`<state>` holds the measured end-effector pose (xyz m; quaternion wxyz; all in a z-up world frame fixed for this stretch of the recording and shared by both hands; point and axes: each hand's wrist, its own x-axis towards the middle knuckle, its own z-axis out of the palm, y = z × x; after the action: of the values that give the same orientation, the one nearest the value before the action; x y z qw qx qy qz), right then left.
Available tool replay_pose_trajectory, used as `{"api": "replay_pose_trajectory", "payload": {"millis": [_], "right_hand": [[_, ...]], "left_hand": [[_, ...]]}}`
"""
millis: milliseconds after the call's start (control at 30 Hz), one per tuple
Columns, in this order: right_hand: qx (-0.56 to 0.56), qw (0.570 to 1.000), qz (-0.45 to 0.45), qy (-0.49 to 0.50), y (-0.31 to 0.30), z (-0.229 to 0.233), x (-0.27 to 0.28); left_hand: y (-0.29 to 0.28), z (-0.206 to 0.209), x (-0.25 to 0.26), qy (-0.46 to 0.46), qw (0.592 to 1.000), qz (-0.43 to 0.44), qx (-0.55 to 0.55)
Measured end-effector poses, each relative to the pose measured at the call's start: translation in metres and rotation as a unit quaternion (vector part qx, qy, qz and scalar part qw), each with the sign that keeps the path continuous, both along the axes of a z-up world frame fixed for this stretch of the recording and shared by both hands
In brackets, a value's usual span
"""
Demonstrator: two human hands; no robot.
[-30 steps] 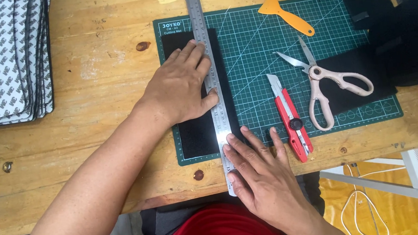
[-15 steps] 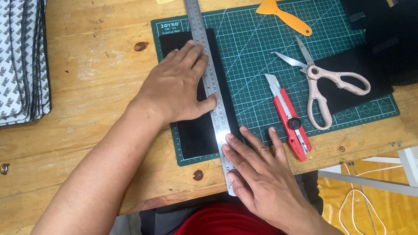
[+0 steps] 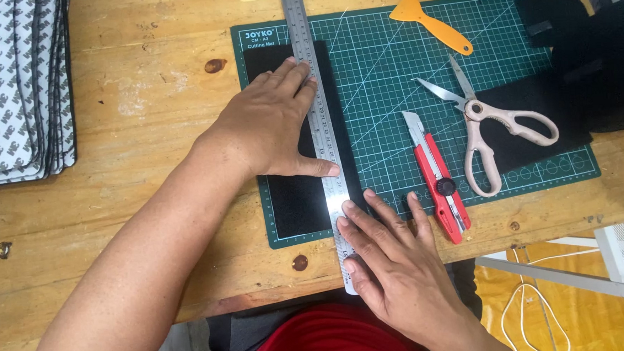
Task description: Cutting a strip of black material using a utility knife and a ruler on a cutting mat
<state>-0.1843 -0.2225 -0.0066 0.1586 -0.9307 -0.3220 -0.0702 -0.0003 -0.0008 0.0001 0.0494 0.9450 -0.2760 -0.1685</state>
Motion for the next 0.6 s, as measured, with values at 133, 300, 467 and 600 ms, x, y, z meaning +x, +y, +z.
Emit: {"api": "replay_pose_trajectory", "payload": {"millis": [133, 300, 467, 600], "right_hand": [[-0.004, 1.0, 0.0, 0.005, -0.001, -0.002, 0.0], [0.006, 1.0, -0.005, 0.01, 0.0, -0.003, -0.002], [0.046, 0.998, -0.01, 0.031, -0.008, -0.018, -0.005], [0.224, 0.973, -0.051, 0.005, -0.017, -0.024, -0.012]], "left_hand": [[-0.003, -0.002, 0.002, 0.01, 1.0, 0.009, 0.02], [-0.003, -0.005, 0.002, -0.004, 1.0, -0.003, 0.022], [-0.005, -0.005, 0.003, -0.004, 0.999, -0.001, 0.034], [-0.006, -0.001, 0.002, 0.011, 0.999, 0.002, 0.044]]}}
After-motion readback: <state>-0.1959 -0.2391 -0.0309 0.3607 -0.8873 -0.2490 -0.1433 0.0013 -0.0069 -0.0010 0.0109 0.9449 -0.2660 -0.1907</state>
